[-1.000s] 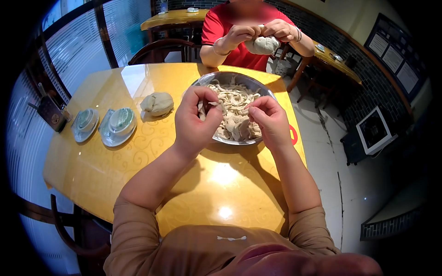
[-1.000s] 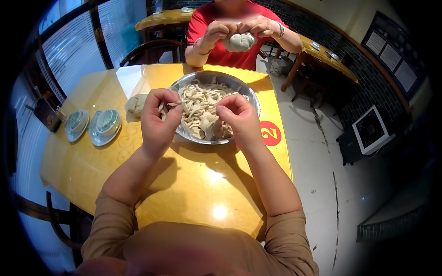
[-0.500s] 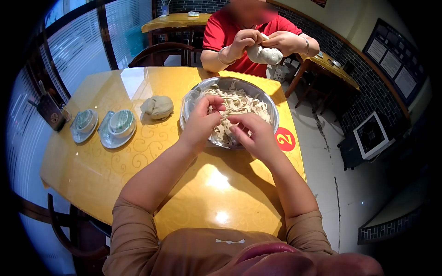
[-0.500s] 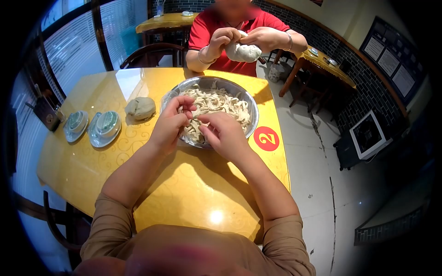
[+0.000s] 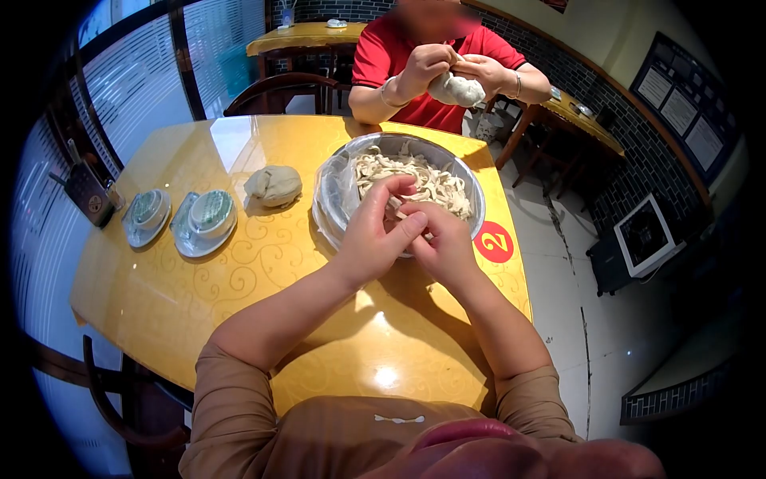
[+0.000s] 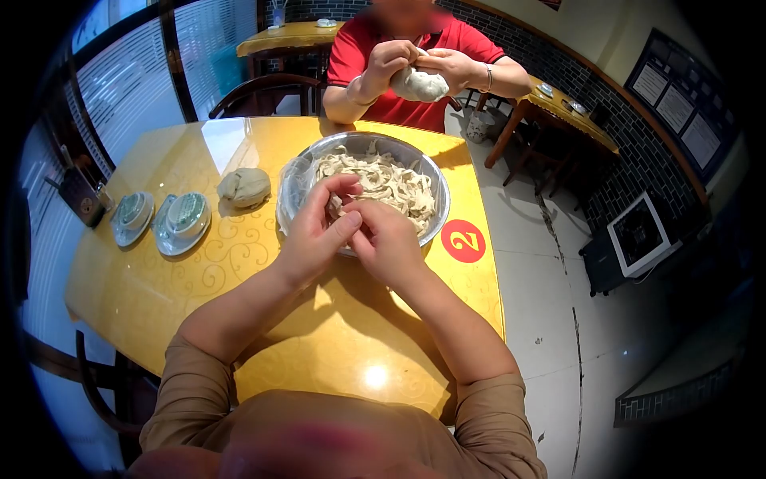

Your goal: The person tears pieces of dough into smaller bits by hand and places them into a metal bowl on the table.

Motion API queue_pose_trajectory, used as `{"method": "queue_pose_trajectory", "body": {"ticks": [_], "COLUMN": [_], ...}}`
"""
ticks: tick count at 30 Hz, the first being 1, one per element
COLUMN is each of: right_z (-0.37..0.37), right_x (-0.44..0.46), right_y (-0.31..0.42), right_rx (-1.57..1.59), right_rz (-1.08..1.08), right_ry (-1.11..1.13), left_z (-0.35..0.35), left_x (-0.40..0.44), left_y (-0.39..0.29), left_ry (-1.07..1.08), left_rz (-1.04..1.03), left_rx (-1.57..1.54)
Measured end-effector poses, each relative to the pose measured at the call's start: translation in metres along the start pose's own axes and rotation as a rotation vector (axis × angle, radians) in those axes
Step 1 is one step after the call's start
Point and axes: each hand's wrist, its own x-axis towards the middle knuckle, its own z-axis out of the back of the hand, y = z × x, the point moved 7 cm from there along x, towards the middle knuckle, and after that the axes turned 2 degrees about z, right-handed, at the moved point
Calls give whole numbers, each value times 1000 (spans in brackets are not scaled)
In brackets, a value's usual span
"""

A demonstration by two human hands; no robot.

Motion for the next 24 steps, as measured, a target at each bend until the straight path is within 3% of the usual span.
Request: {"method": "queue_pose_trajectory", "body": {"ticks": [10,14,24], "right_z": [13,12,12], "right_x": [4,5,6], "right_y": [-22,-19,-19], "right_rx": [251,198,357], "right_rz": [-245,-225,-285], "right_ry": [-71,-41,0], "left_z": [10,12,10], "left_x": [7,6,8], "left_y": [20,24,19], "left_ry": [-43,-74,-6], "left_rz": [98,205,230], "left_rx": [-121,-182,-273]}}
